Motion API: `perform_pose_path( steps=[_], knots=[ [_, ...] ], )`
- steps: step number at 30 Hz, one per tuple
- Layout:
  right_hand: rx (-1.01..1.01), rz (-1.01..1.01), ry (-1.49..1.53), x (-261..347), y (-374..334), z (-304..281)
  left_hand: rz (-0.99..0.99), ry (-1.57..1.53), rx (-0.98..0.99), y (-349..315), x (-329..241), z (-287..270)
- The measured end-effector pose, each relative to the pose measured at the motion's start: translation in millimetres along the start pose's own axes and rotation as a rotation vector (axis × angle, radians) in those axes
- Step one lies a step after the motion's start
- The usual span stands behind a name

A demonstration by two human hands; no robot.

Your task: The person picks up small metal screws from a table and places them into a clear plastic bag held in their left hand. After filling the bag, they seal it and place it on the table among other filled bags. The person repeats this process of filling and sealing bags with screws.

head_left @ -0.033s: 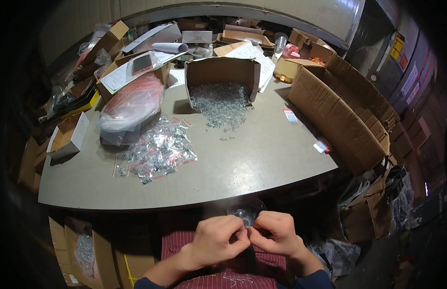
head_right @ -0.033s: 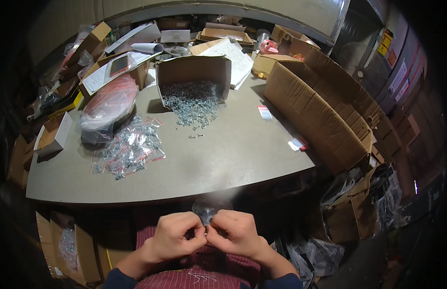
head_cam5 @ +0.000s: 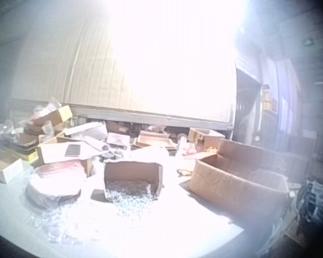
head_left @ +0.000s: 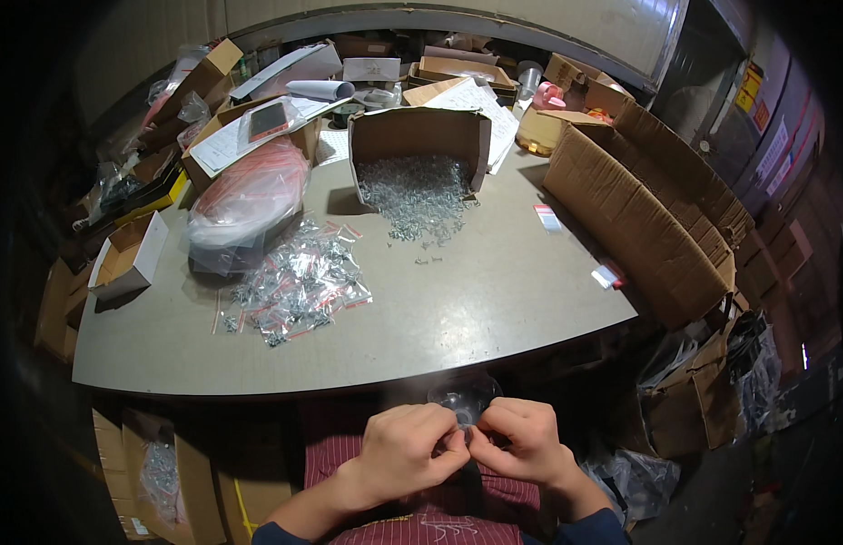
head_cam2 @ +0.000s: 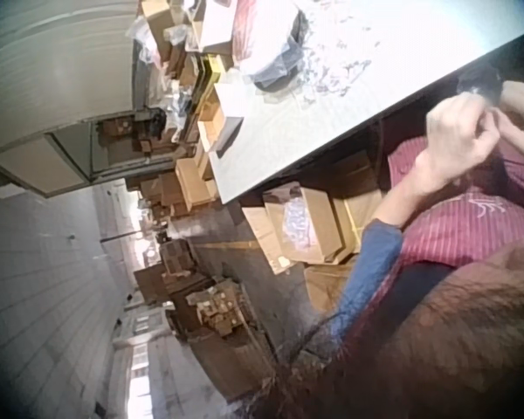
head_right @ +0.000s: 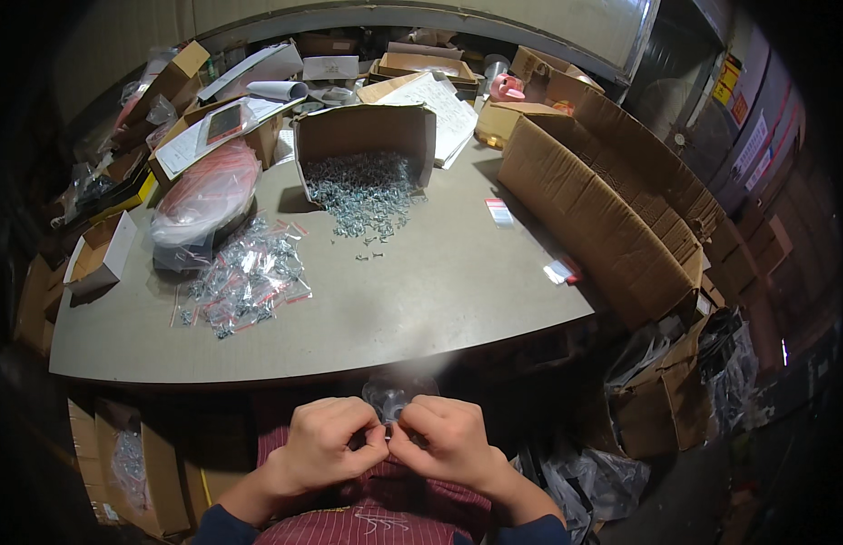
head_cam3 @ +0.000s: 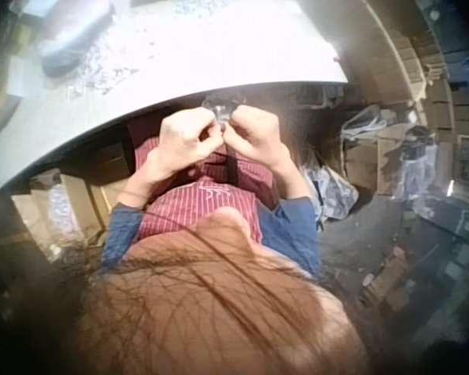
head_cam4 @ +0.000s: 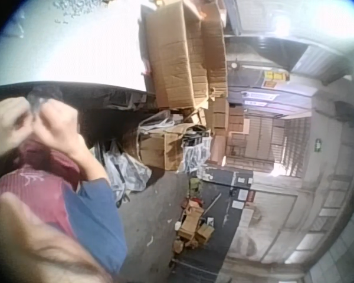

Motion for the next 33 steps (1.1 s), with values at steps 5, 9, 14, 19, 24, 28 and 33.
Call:
perform_pose_path(
  steps=[5,9,14,19,24,28,33],
  knots=[
    [-0.054,0.217,0.131,-15.8,-7.1,2.5,0.131,0.106,-0.063,16.3,-20.8,-9.6],
    [0.039,0.303,0.388,-26.2,-14.5,10.2,0.218,0.031,0.004,9.2,-20.1,-7.9],
    [-0.034,0.200,0.182,-19.2,-6.0,-20.1,0.172,-0.040,0.001,9.0,-4.8,-8.1],
    [0.106,-0.119,-0.059,19.7,7.7,-26.4,0.114,-0.137,0.047,7.2,3.3,-7.5],
    [0.139,-0.089,-0.019,12.7,6.9,-22.6,-0.089,-0.312,0.186,7.3,14.0,4.5],
    [0.062,0.035,0.079,1.0,8.0,-26.1,-0.481,-0.847,0.225,-3.4,38.3,22.7],
    [-0.076,0.074,-0.127,-5.5,15.5,-29.0,-0.675,-1.091,-0.084,-4.9,72.3,8.6]
  ],
)
Point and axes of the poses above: each hand's wrist, its own y-axis towards the middle knuckle, its own z-axis out of the palm, x = y × z, the point moved 8 cm from there along y, towards the middle knuckle, and after that the axes turned 10 degrees about -y, right-handed, at the moved point
